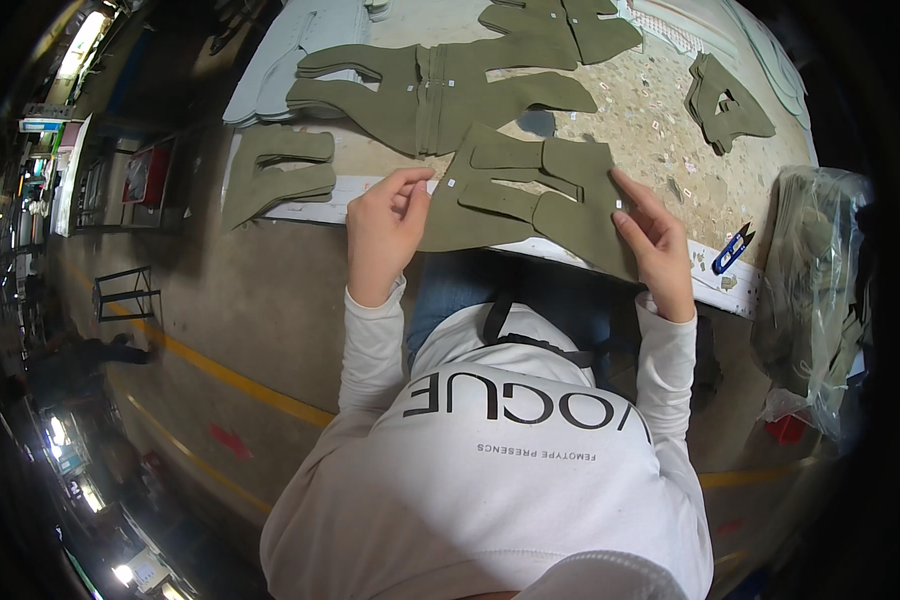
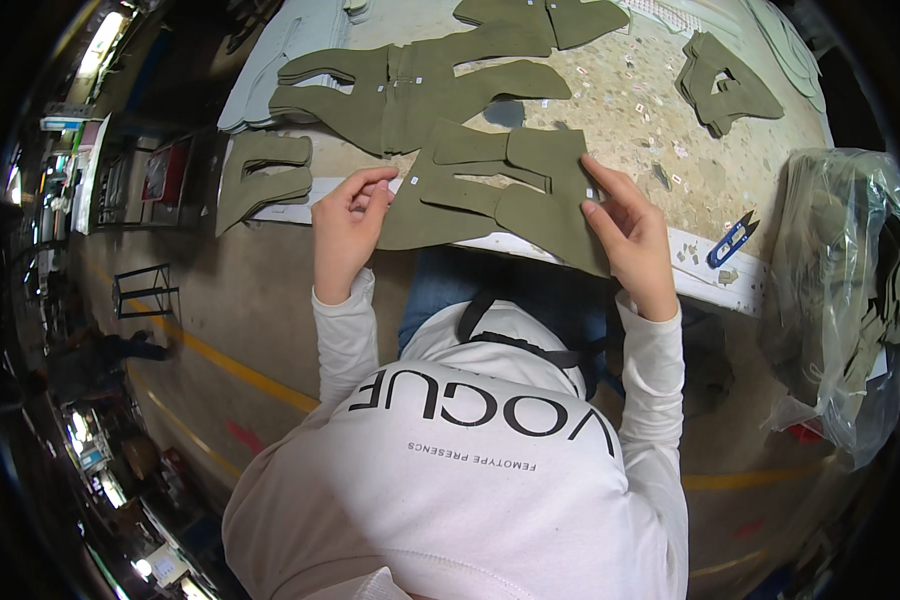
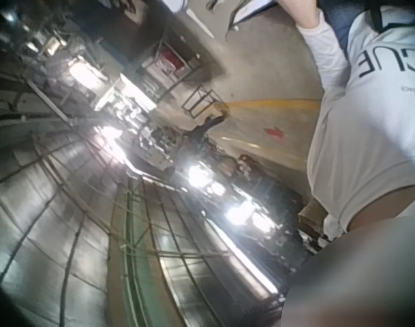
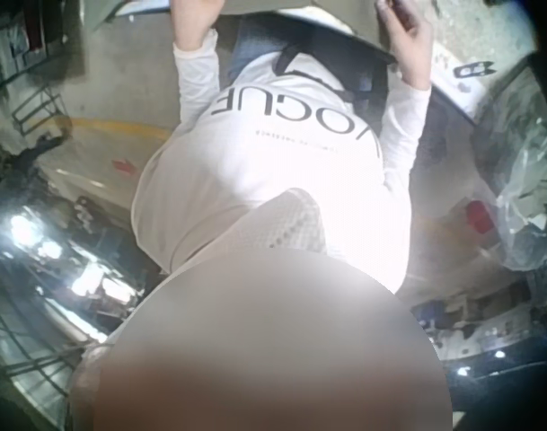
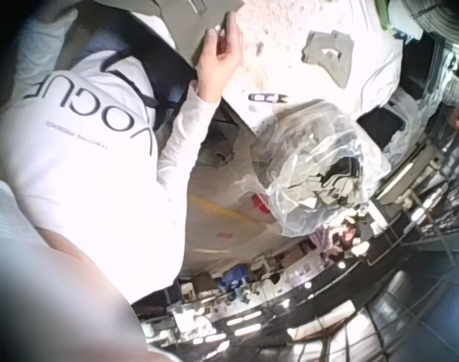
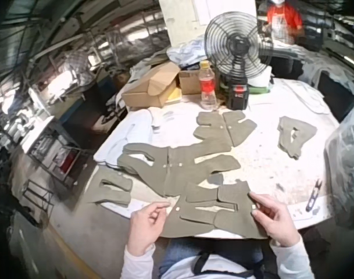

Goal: The person sorts and stacks olive-green fabric pieces on a worktable, separating them into piles and occasionally using a utility knife to trim edges. The person also aligns and inspects individual pieces before placing them into organized stacks.

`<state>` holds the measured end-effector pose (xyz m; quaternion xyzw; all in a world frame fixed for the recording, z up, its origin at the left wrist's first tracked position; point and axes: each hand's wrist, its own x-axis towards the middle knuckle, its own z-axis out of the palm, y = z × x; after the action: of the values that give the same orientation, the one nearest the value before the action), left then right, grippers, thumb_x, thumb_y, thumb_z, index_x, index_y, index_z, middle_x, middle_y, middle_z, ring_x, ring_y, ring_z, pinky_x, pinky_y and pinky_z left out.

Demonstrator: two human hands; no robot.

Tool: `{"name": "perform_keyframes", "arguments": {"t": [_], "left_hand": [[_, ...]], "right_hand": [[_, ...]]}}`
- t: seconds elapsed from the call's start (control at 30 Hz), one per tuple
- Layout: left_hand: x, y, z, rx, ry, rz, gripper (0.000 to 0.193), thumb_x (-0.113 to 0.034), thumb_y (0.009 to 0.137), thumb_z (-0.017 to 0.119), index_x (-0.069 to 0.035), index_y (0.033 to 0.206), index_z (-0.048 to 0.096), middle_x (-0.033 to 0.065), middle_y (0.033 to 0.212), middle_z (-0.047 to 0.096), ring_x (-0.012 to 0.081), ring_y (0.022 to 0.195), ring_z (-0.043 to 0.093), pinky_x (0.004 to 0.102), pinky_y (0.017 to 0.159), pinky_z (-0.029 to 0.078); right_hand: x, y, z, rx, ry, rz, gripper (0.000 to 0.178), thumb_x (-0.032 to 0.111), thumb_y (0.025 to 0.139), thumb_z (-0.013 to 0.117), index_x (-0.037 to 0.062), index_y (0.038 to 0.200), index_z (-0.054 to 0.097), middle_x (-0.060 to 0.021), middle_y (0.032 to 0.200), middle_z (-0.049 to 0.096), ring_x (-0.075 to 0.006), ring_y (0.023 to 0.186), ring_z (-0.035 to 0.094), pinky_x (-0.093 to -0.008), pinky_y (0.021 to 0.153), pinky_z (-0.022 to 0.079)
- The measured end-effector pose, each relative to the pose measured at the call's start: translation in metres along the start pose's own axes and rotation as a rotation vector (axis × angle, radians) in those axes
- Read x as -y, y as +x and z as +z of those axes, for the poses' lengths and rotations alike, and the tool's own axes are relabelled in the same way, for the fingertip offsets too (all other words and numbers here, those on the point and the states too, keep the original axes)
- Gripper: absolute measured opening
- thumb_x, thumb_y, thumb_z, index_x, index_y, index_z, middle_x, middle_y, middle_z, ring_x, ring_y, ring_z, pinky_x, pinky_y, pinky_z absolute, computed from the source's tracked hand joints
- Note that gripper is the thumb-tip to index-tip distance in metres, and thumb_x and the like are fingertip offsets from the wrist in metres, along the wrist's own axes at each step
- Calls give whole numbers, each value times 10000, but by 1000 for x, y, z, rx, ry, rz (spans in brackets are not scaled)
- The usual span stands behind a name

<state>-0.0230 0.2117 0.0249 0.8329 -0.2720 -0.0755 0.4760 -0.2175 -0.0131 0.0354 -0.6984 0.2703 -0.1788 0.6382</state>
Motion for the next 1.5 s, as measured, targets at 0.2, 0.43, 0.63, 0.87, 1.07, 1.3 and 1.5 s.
{"name": "perform_keyframes", "arguments": {"t": [0.2,0.43,0.63,0.87,1.07,1.3,1.5], "left_hand": [[-3,13,6,207,-298,41,298,-34,865,633,-64,1159,673,94,993,683,116,718,649,247,602,515],[-14,4,5,349,-208,52,392,58,875,602,-30,1257,621,66,1268,555,53,885,595,161,693,483],[-20,-19,2,330,-256,-5,426,45,831,653,-78,1239,644,61,1212,600,49,739,507,173,578,461],[-45,-23,-50,165,-719,3,429,94,851,571,82,1280,559,105,1286,563,70,909,609,201,794,489],[-88,-2,-54,310,-634,10,433,90,849,552,90,1282,555,122,1313,551,83,914,619,196,761,491],[-112,15,-8,584,-616,301,475,92,838,567,30,1310,567,121,1345,523,40,777,561,164,703,463],[-63,18,22,582,-620,8,493,90,848,604,8,1331,555,90,1353,519,26,790,558,156,691,466]], "right_hand": [[-27,-6,-12,49,35,-145,469,-55,887,581,14,1350,555,-43,1208,568,-64,891,545,-178,792,426],[-14,-13,-26,79,-2,-91,500,-79,864,575,22,1353,556,-42,1240,548,-84,958,540,-199,859,414],[-15,-22,-38,74,-47,-40,506,-79,862,568,32,1356,557,-37,1253,540,-64,935,507,-189,839,399],[-21,-19,-46,-76,-191,-112,463,-44,878,581,59,1329,585,-20,1119,590,-69,758,498,-184,717,420],[-33,-19,-45,-165,-381,-163,376,69,896,636,38,1270,618,-39,825,559,-88,680,489,-238,610,408],[-35,-28,-46,-144,-280,-77,423,27,911,633,52,1329,578,-5,1041,605,-73,881,569,-217,833,451],[-33,-28,-43,-163,-325,-105,397,2,889,619,40,1284,606,-29,961,595,-87,851,553,-216,785,446]]}}
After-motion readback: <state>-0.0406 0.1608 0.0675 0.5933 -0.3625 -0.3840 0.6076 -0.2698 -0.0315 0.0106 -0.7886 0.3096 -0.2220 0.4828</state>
